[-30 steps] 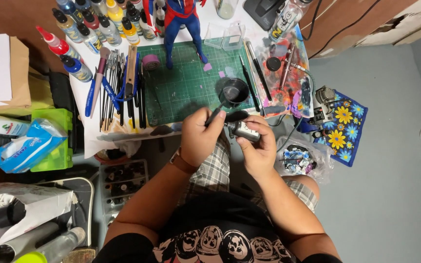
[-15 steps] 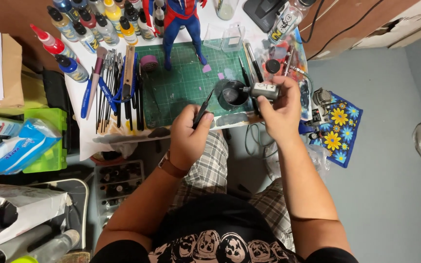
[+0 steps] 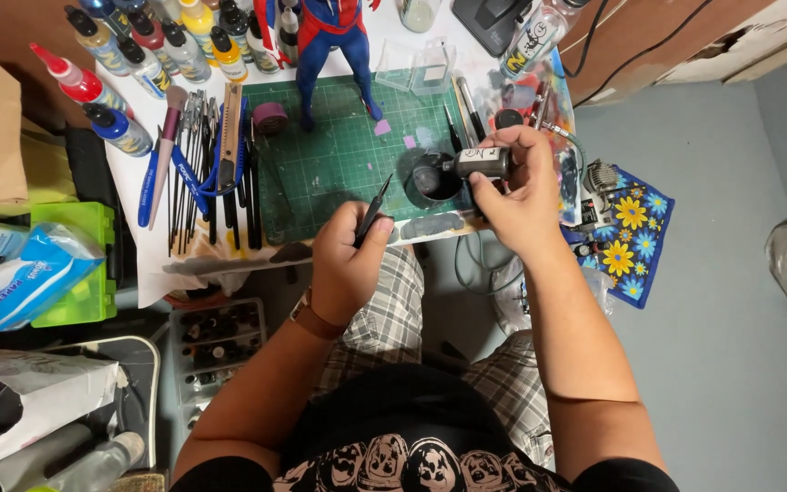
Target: Detailing a Spider-Man figurine suit with a paintbrush and paint.
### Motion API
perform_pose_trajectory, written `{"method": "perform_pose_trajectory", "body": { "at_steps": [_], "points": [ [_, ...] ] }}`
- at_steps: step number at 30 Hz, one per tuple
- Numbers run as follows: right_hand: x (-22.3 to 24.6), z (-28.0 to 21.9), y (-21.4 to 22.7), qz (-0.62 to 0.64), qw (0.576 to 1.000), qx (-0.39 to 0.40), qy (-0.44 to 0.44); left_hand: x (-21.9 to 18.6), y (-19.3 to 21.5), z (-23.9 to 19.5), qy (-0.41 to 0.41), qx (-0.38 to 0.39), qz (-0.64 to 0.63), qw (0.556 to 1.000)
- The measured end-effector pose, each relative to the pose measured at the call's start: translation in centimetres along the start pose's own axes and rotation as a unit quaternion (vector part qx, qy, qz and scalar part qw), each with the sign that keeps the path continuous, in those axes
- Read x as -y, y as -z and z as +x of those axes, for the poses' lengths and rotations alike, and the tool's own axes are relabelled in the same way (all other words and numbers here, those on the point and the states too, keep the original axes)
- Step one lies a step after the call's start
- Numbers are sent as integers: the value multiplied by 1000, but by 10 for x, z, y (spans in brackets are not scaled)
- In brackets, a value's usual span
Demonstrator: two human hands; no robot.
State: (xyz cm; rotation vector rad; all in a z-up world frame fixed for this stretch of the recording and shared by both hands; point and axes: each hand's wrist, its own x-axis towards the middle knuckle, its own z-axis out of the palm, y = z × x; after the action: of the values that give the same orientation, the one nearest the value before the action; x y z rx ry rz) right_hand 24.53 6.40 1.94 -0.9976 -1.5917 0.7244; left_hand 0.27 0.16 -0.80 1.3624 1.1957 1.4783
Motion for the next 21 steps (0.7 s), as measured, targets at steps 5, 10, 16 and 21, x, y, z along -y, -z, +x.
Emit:
{"method": "perform_pose_trajectory", "body": {
  "at_steps": [5,10,16,21],
  "points": [
    [4,1,-3,-11,1000,4,-3,2,-1,-1,-2,2,-1,1000],
    [4,2,-3,-20,1000,5,1,3,-1,-2,-3,-4,7,1000],
    [3,1,-4,-20,1000,3,-4,6,-1,-3,-5,-2,5,1000],
    [1,1,-2,-17,1000,6,-3,6,-1,-3,-1,-1,-2,1000]
  ]
}}
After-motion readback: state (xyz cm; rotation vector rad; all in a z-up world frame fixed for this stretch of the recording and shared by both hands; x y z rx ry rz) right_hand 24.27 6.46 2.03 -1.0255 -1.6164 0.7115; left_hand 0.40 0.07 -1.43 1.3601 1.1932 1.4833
